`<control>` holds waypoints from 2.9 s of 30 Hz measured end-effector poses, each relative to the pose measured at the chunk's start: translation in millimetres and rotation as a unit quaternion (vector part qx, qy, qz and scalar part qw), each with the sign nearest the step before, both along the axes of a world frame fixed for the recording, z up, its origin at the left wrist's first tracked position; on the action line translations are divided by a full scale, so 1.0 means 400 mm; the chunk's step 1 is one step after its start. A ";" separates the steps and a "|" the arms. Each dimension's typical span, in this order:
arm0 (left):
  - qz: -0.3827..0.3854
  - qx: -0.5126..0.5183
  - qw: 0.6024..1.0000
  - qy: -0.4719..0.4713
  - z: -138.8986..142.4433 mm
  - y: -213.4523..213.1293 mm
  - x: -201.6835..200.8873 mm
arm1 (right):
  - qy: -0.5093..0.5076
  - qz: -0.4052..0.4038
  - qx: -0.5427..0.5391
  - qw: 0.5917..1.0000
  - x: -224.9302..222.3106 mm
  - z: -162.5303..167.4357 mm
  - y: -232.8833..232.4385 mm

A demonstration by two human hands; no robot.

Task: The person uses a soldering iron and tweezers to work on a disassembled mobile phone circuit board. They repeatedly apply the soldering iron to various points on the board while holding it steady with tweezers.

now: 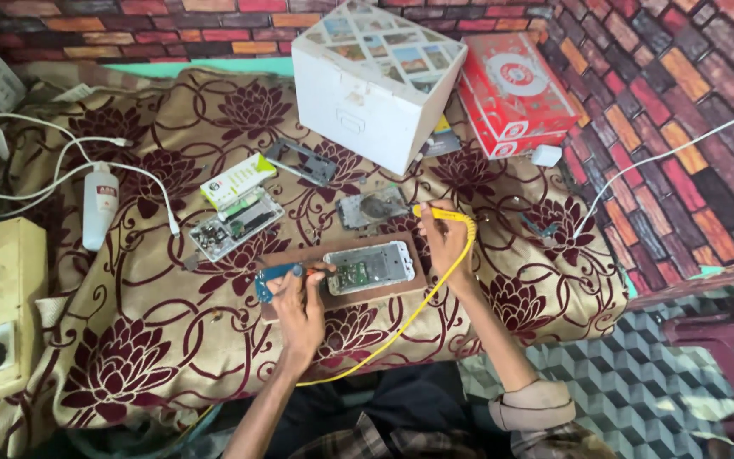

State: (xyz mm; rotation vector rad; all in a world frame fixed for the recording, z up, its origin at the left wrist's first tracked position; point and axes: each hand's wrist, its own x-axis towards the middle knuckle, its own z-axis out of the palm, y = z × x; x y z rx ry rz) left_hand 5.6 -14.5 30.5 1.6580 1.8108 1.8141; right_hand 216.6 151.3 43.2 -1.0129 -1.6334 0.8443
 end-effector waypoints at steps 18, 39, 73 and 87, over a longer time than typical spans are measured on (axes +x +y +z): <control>0.008 -0.006 1.000 -0.014 -0.037 0.017 -0.003 | 0.023 0.000 0.035 0.999 -0.052 -0.005 0.029; 0.007 -0.001 1.000 -0.014 -0.016 0.018 0.005 | -0.088 -0.058 0.059 0.993 -0.034 -0.001 0.004; 0.021 -0.022 1.000 -0.004 -0.039 0.022 0.002 | 0.019 -0.032 0.019 0.999 -0.051 -0.066 0.014; 0.022 -0.011 1.000 0.000 -0.095 0.044 -0.002 | 0.055 -0.021 -0.004 0.998 -0.054 -0.061 0.028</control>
